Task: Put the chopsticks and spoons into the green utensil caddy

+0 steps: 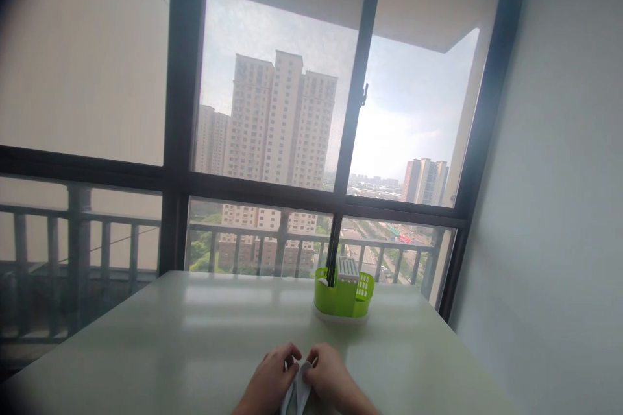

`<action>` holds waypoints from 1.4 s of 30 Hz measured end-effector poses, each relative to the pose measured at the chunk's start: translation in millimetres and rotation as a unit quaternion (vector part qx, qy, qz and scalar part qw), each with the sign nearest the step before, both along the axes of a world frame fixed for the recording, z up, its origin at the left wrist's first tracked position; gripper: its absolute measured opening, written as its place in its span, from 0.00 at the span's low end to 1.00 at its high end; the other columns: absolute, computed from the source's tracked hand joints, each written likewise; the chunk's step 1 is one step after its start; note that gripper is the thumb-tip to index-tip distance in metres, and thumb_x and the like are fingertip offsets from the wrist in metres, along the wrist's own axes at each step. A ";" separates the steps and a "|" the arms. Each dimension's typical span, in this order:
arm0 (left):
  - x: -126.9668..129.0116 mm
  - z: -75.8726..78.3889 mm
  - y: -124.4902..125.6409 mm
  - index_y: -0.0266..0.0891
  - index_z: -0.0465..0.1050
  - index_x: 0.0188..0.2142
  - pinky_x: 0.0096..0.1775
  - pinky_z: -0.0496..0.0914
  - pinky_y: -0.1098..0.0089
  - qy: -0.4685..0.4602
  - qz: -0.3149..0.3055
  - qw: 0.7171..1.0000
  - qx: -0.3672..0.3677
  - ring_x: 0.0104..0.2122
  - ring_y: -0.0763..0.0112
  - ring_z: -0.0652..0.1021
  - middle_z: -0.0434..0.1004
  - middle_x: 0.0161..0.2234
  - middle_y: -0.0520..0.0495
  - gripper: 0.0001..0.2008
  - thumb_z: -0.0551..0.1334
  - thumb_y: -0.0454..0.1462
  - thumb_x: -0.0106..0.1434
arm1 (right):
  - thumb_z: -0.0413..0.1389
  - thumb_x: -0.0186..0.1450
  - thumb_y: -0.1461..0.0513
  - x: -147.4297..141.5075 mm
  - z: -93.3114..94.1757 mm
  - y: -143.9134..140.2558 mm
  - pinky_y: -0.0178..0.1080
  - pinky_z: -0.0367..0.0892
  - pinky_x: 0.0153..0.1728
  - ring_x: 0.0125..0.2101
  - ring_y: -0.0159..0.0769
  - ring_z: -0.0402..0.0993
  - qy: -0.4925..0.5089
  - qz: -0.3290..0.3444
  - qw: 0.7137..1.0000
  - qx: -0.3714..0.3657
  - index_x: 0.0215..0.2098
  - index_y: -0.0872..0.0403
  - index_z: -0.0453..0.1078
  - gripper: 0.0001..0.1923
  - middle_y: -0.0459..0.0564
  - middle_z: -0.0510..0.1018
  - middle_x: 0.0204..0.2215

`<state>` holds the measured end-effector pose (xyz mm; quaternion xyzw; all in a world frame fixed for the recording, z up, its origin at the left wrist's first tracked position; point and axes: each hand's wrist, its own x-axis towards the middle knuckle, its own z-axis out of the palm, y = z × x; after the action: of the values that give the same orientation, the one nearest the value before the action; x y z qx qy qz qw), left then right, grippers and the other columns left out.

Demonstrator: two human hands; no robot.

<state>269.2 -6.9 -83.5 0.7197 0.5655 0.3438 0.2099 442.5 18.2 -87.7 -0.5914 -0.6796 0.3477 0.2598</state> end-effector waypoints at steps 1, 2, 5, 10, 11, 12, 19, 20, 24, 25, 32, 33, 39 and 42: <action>-0.4 0.0 0.3 0.44 0.76 0.40 0.47 0.64 0.71 -0.005 0.001 1.000 0.003 0.44 0.66 0.77 0.81 0.38 0.49 0.10 0.57 0.35 0.62 | 0.53 0.58 0.69 5.3 6.3 1.1 0.28 0.55 0.14 0.17 0.31 0.71 0.023 0.003 1.000 -0.018 0.35 0.57 0.71 0.08 0.42 0.74 0.22; -0.7 0.1 0.8 0.44 0.76 0.39 0.47 0.64 0.71 -0.012 0.003 1.000 0.007 0.43 0.66 0.77 0.81 0.38 0.49 0.10 0.57 0.35 0.63 | 0.53 0.59 0.68 12.2 16.7 2.3 0.28 0.55 0.13 0.15 0.32 0.70 0.044 0.006 0.999 -0.030 0.35 0.56 0.69 0.07 0.41 0.73 0.21; -1.2 1.1 2.2 0.43 0.76 0.37 0.45 0.63 0.70 -0.040 0.021 0.999 0.019 0.42 0.66 0.77 0.81 0.37 0.47 0.10 0.55 0.37 0.66 | 0.54 0.59 0.66 39.6 74.3 7.0 0.28 0.58 0.12 0.16 0.32 0.71 0.083 0.009 0.997 -0.004 0.33 0.55 0.66 0.03 0.42 0.73 0.21; -0.3 6.4 4.7 0.42 0.72 0.33 0.39 0.62 0.70 -0.095 0.052 0.993 0.037 0.34 0.67 0.76 0.78 0.31 0.49 0.12 0.54 0.42 0.68 | 0.53 0.66 0.61 72.0 197.7 25.8 0.30 0.66 0.22 0.22 0.32 0.74 0.053 -0.088 0.953 0.285 0.36 0.55 0.69 0.05 0.46 0.76 0.27; -0.4 7.4 5.4 0.42 0.70 0.32 0.37 0.61 0.70 -0.103 0.058 0.992 0.041 0.32 0.67 0.74 0.76 0.29 0.50 0.13 0.53 0.44 0.69 | 0.53 0.67 0.61 72.0 213.7 31.8 0.30 0.66 0.24 0.24 0.32 0.74 0.025 -0.115 0.926 0.360 0.36 0.55 0.69 0.06 0.46 0.76 0.28; -0.7 8.1 6.1 0.42 0.68 0.30 0.36 0.60 0.70 -0.110 0.065 0.991 0.045 0.30 0.68 0.73 0.74 0.27 0.51 0.14 0.53 0.45 0.69 | 0.53 0.68 0.61 69.5 224.8 38.4 0.30 0.65 0.27 0.26 0.32 0.73 -0.010 -0.141 0.894 0.426 0.35 0.55 0.69 0.06 0.47 0.75 0.29; -4.5 8.9 10.1 0.44 0.56 0.24 0.31 0.53 0.70 -0.129 0.123 0.982 0.070 0.24 0.72 0.62 0.58 0.20 0.58 0.22 0.51 0.53 0.68 | 0.50 0.72 0.68 12.8 206.3 88.1 0.29 0.60 0.30 0.30 0.31 0.72 -0.315 -0.149 0.831 0.434 0.41 0.57 0.68 0.06 0.51 0.73 0.36; -4.4 8.5 10.1 0.44 0.56 0.24 0.31 0.53 0.70 -0.128 0.123 0.982 0.068 0.24 0.72 0.62 0.58 0.20 0.58 0.22 0.51 0.53 0.68 | 0.50 0.72 0.69 4.3 198.9 93.6 0.30 0.61 0.30 0.31 0.32 0.73 -0.342 -0.141 0.833 0.413 0.43 0.57 0.69 0.06 0.52 0.73 0.37; -2.7 6.2 9.6 0.43 0.57 0.24 0.31 0.53 0.70 -0.120 0.117 0.984 0.061 0.24 0.72 0.63 0.61 0.20 0.57 0.22 0.52 0.53 0.68 | 0.51 0.70 0.72 -21.5 173.2 108.7 0.30 0.65 0.31 0.32 0.34 0.76 -0.377 -0.102 0.841 0.375 0.46 0.56 0.70 0.11 0.55 0.74 0.40; -2.3 5.6 9.5 0.43 0.57 0.24 0.31 0.54 0.70 -0.119 0.115 0.984 0.062 0.24 0.72 0.64 0.62 0.20 0.56 0.22 0.52 0.53 0.68 | 0.51 0.69 0.73 -25.6 168.0 110.7 0.31 0.66 0.32 0.33 0.35 0.76 -0.384 -0.094 0.842 0.367 0.47 0.56 0.70 0.12 0.55 0.74 0.41; 0.3 4.7 8.4 0.43 0.61 0.24 0.31 0.53 0.70 -0.116 0.106 0.986 0.057 0.25 0.71 0.66 0.68 0.22 0.54 0.21 0.52 0.52 0.68 | 0.50 0.69 0.75 -30.7 150.4 107.5 0.36 0.70 0.36 0.37 0.43 0.77 -0.418 -0.064 0.842 0.336 0.50 0.57 0.70 0.15 0.58 0.76 0.37; 0.6 4.8 8.2 0.43 0.61 0.24 0.31 0.53 0.70 -0.115 0.104 0.986 0.056 0.25 0.71 0.66 0.68 0.22 0.54 0.21 0.52 0.52 0.68 | 0.50 0.69 0.75 -29.4 150.5 105.0 0.37 0.70 0.36 0.38 0.44 0.77 -0.420 -0.058 0.841 0.335 0.50 0.58 0.70 0.15 0.58 0.76 0.37; 1.1 5.4 7.6 0.43 0.60 0.24 0.31 0.53 0.69 -0.113 0.093 0.987 0.061 0.25 0.70 0.66 0.68 0.23 0.53 0.21 0.53 0.52 0.68 | 0.51 0.67 0.76 -22.2 150.8 87.3 0.37 0.67 0.42 0.41 0.43 0.74 -0.424 -0.006 0.840 0.339 0.49 0.58 0.70 0.16 0.58 0.76 0.39; 1.5 7.2 6.9 0.43 0.59 0.24 0.31 0.53 0.69 -0.111 0.088 0.988 0.057 0.25 0.71 0.65 0.66 0.22 0.54 0.21 0.53 0.52 0.67 | 0.51 0.67 0.75 -18.5 153.1 79.4 0.37 0.66 0.43 0.42 0.42 0.73 -0.415 0.005 0.844 0.340 0.48 0.57 0.71 0.15 0.56 0.75 0.39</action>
<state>270.7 0.0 -76.4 0.6350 0.5797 0.4702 0.1991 424.0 97.7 65.3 -0.5519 -0.8024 -0.1816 0.1365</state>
